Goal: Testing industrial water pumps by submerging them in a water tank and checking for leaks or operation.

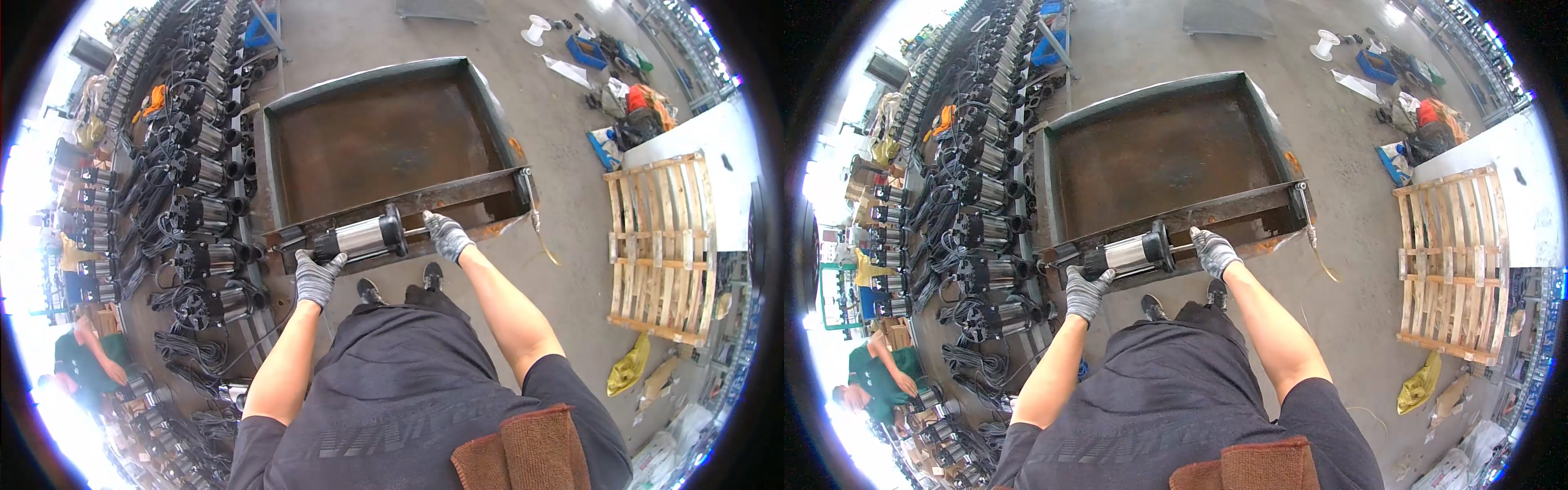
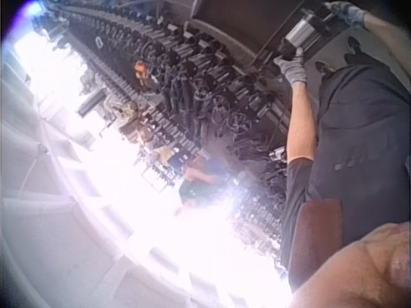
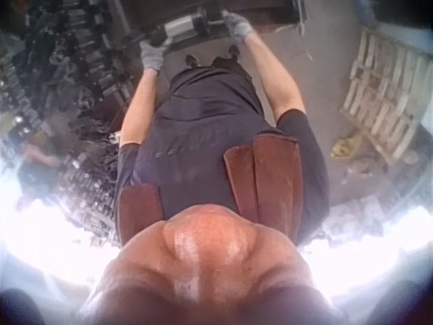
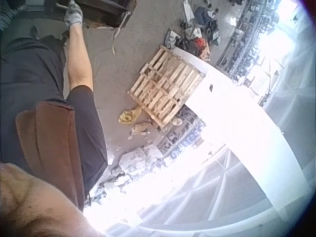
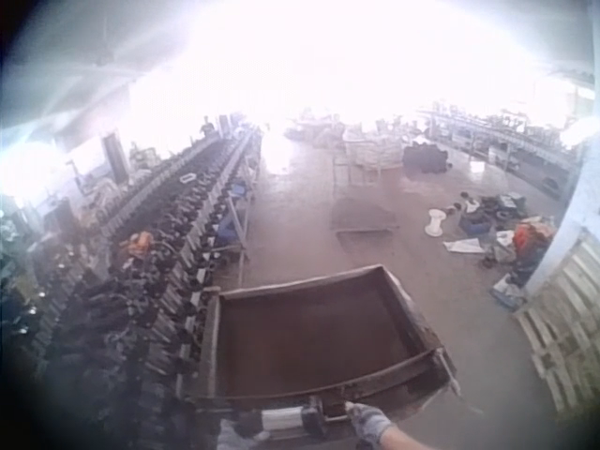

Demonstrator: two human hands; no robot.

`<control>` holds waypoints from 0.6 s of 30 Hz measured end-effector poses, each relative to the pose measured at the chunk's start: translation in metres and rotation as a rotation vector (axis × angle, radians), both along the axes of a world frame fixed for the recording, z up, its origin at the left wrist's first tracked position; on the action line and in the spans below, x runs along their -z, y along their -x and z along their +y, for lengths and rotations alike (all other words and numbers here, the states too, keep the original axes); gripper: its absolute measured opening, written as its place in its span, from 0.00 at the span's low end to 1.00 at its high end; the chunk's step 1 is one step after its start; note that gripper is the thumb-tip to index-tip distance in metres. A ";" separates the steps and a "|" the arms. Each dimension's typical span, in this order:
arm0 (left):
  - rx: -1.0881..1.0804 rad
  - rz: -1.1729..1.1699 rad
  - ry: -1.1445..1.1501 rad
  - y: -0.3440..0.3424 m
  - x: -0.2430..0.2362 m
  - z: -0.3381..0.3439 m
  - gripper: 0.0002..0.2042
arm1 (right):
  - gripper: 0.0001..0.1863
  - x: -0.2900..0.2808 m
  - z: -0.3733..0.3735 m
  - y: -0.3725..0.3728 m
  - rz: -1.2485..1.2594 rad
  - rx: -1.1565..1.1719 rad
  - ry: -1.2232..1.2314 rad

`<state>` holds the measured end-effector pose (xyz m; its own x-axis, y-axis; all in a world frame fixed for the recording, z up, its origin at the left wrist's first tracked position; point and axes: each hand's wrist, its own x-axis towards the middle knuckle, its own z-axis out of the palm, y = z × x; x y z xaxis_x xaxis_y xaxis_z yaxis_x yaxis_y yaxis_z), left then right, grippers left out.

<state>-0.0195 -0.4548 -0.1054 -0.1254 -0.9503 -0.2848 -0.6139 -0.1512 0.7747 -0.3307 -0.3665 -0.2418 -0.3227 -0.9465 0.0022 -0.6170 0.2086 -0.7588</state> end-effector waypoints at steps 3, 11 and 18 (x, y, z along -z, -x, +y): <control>-0.064 -0.055 -0.007 -0.018 -0.003 0.003 0.32 | 0.20 -0.067 -0.014 -0.023 -0.832 0.184 -0.361; -0.038 -0.065 -0.009 -0.015 0.002 0.001 0.29 | 0.22 -0.122 0.002 0.005 -1.246 -0.008 -0.485; -0.031 -0.052 0.003 -0.018 0.011 0.000 0.31 | 0.25 -0.104 -0.018 -0.006 -0.835 0.143 -0.538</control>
